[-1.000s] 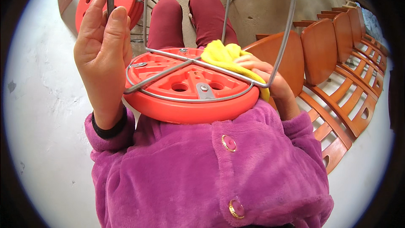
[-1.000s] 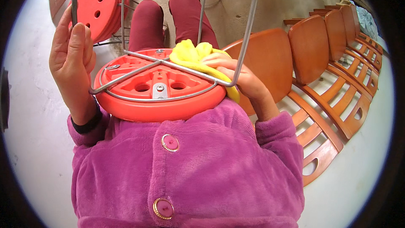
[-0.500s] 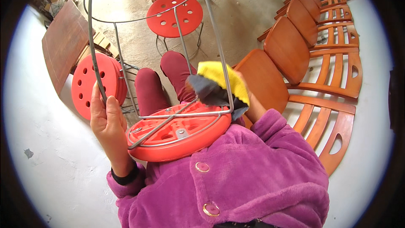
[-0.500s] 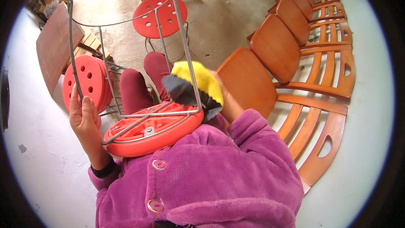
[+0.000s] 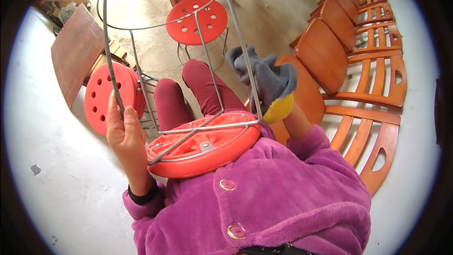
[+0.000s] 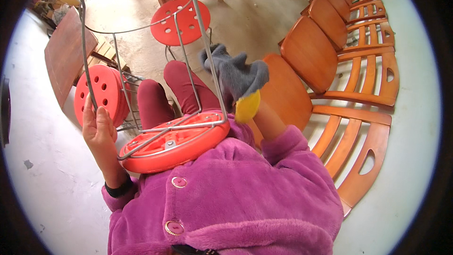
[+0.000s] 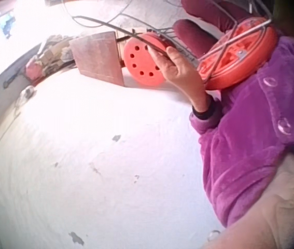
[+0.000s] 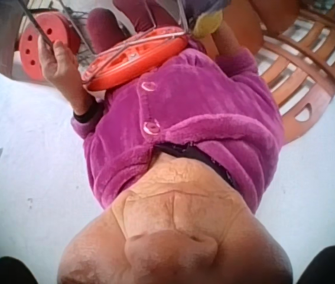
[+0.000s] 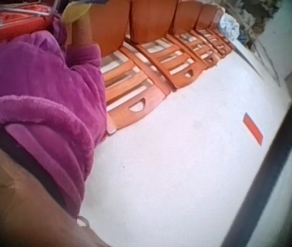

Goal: The person wipes the metal frame and red plastic seat of a stool with a yellow cloth. They then walk outside, dip the cloth into a bucket of water, wring it out, and return inside to wipe another red stool.

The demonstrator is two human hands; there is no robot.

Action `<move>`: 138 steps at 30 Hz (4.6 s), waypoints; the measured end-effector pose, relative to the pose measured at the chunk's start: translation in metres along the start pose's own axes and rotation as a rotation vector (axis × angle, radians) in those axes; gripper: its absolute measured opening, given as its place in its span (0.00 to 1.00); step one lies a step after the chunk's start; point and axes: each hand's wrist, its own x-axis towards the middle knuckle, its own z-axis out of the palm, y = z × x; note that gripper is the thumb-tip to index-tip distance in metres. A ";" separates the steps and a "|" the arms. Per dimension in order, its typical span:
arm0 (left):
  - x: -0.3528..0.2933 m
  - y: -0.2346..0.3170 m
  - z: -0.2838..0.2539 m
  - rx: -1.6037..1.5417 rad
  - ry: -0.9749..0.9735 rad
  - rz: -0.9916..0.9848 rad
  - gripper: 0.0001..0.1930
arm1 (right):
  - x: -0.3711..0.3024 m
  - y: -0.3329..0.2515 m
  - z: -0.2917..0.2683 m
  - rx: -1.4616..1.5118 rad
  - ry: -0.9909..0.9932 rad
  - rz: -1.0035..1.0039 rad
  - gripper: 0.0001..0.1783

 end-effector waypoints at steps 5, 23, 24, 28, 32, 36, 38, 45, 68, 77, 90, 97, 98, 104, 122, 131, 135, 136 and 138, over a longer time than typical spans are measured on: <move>0.005 -0.002 0.001 0.009 -0.011 0.047 0.21 | -0.030 0.003 0.026 0.158 -0.042 0.078 0.14; 0.008 -0.026 -0.009 0.077 -0.045 0.177 0.24 | 0.306 -0.026 -0.031 0.014 0.385 0.049 0.14; 0.008 -0.027 -0.010 0.077 -0.034 0.169 0.24 | 0.309 -0.025 -0.029 0.002 0.374 0.059 0.14; 0.005 -0.032 -0.016 0.095 -0.030 0.176 0.24 | 0.282 -0.014 -0.013 -0.009 0.350 0.011 0.14; 0.007 -0.033 -0.017 0.021 -0.028 0.123 0.24 | 0.203 -0.001 0.012 0.036 0.272 -0.026 0.14; 0.011 -0.029 -0.014 0.052 -0.041 0.127 0.24 | 0.095 0.011 0.042 0.074 0.089 0.011 0.14; 0.010 -0.028 -0.013 0.052 -0.053 0.123 0.24 | 0.046 0.013 0.049 -0.012 -0.062 0.051 0.14; 0.008 -0.032 -0.012 0.083 -0.094 0.180 0.25 | -0.021 0.004 0.027 0.220 -0.099 0.104 0.15; 0.004 -0.018 -0.007 0.274 -0.163 0.288 0.25 | 0.349 -0.140 -0.083 -0.458 -0.078 -0.360 0.17; 0.004 -0.012 -0.003 0.329 -0.169 0.378 0.26 | 0.336 -0.287 -0.019 -0.646 -0.291 -0.479 0.18; 0.006 -0.023 -0.014 0.286 -0.111 0.302 0.25 | 0.333 -0.051 -0.072 0.402 0.051 -0.229 0.18; 0.013 -0.016 0.003 0.344 -0.135 0.353 0.25 | 0.324 0.015 -0.042 1.406 0.222 -0.066 0.15; 0.012 -0.015 0.004 0.341 -0.129 0.369 0.25 | 0.331 0.020 -0.039 1.492 0.279 -0.083 0.15; 0.004 -0.015 0.003 0.298 -0.102 0.292 0.26 | 0.336 0.060 -0.096 1.784 0.623 -0.255 0.12; 0.000 -0.013 0.000 0.257 -0.095 0.167 0.26 | 0.289 0.070 0.073 0.989 0.110 0.256 0.17; 0.000 -0.007 0.000 0.283 -0.074 0.068 0.26 | 0.273 0.083 0.147 0.193 -0.023 0.238 0.19; -0.006 -0.006 -0.002 0.238 -0.071 0.118 0.27 | 0.264 0.090 0.136 0.081 -0.016 0.211 0.20; -0.006 -0.006 -0.003 0.236 -0.081 0.118 0.27 | 0.264 0.093 0.124 0.075 0.004 0.205 0.20; -0.007 -0.008 -0.004 0.229 -0.065 0.069 0.27 | 0.260 0.098 0.093 0.077 0.065 0.181 0.20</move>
